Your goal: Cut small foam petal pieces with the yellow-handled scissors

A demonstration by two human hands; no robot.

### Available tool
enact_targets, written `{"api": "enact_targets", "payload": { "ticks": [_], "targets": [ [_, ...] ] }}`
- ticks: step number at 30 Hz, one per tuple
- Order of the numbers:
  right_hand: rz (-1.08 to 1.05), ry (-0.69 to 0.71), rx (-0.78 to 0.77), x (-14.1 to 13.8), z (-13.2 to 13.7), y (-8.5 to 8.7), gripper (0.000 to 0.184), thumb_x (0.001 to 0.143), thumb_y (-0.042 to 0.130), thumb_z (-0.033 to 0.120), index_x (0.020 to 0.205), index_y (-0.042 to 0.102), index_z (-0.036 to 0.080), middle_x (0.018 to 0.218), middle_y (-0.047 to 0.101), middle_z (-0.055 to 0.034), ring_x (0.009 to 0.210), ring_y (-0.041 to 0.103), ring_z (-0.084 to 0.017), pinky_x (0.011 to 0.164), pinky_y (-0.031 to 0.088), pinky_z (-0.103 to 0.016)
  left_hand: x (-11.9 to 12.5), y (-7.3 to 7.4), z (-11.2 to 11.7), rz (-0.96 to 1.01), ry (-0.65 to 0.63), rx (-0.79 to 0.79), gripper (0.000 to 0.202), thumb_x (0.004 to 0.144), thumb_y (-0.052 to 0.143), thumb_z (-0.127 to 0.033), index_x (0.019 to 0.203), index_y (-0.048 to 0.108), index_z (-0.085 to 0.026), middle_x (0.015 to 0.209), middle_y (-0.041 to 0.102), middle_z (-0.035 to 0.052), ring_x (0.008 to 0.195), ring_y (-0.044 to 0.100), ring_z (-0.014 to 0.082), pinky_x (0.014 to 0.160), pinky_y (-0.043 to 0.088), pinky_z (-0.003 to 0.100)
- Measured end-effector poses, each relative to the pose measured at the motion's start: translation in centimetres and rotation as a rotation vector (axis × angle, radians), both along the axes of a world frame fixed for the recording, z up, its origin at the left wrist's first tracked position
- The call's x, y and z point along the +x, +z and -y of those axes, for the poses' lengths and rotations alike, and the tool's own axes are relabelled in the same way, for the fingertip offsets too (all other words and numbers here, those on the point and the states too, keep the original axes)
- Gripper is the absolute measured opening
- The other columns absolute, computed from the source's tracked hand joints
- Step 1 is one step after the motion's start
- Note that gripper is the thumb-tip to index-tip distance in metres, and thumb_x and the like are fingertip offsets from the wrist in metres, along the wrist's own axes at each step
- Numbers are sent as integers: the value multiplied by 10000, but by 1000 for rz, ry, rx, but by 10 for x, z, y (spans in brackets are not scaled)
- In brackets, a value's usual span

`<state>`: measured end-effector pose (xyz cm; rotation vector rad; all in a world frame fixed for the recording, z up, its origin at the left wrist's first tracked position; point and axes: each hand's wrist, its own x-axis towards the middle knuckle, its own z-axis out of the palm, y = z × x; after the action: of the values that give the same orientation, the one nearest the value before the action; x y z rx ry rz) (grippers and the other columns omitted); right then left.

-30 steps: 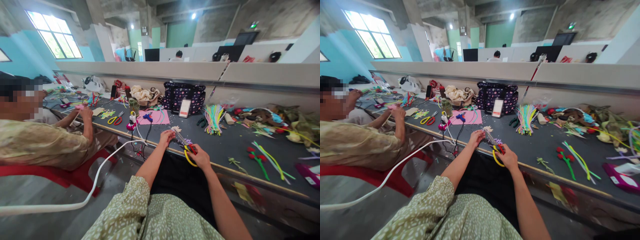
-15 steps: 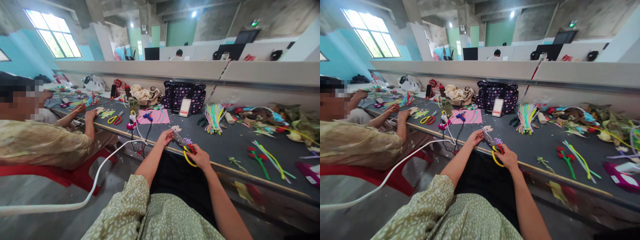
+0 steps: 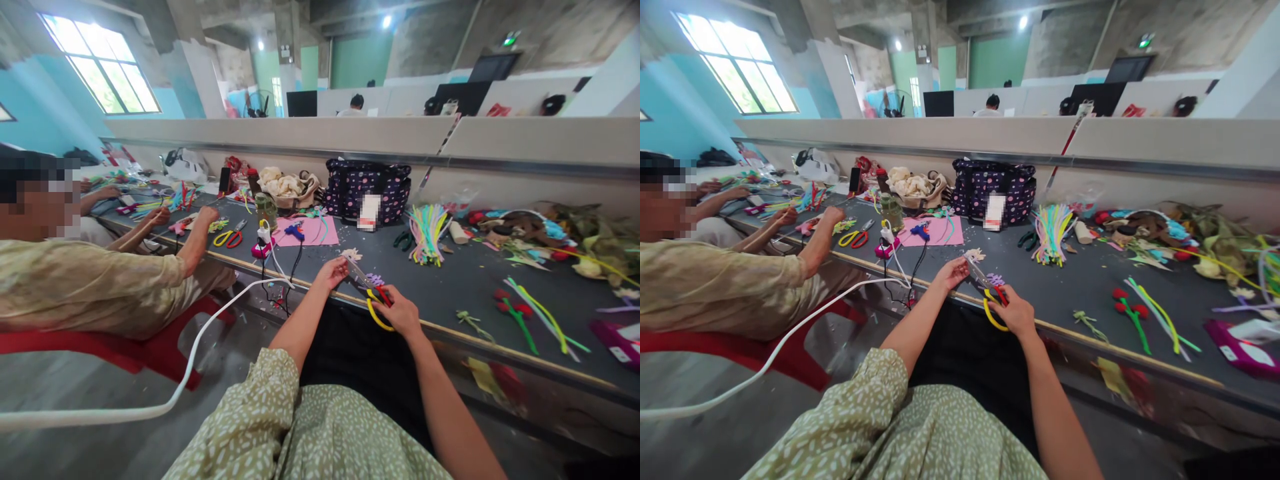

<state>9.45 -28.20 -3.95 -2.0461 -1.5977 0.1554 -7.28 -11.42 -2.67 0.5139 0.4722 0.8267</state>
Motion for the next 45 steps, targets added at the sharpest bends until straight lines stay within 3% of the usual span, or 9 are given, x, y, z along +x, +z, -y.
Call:
{"api": "enact_targets", "payload": {
  "ticks": [29,45],
  "targets": [
    [36,10,36,1,-1,-5,498,715,518,640,1072,558,295,861,685,2,776,637,-216,617,419,-289,0,2,1,-74,-7,27,90,698,653,-58,781,627,-80,650,611,38,571,546,89,584,421,224],
    [30,19,16,-2,1,0,487,731,502,642,1063,559,289,848,687,9,745,634,-208,595,397,-276,1,-3,-3,-66,-2,6,112,678,664,-41,758,607,-95,625,589,19,560,542,82,572,417,217]
  ]
}}
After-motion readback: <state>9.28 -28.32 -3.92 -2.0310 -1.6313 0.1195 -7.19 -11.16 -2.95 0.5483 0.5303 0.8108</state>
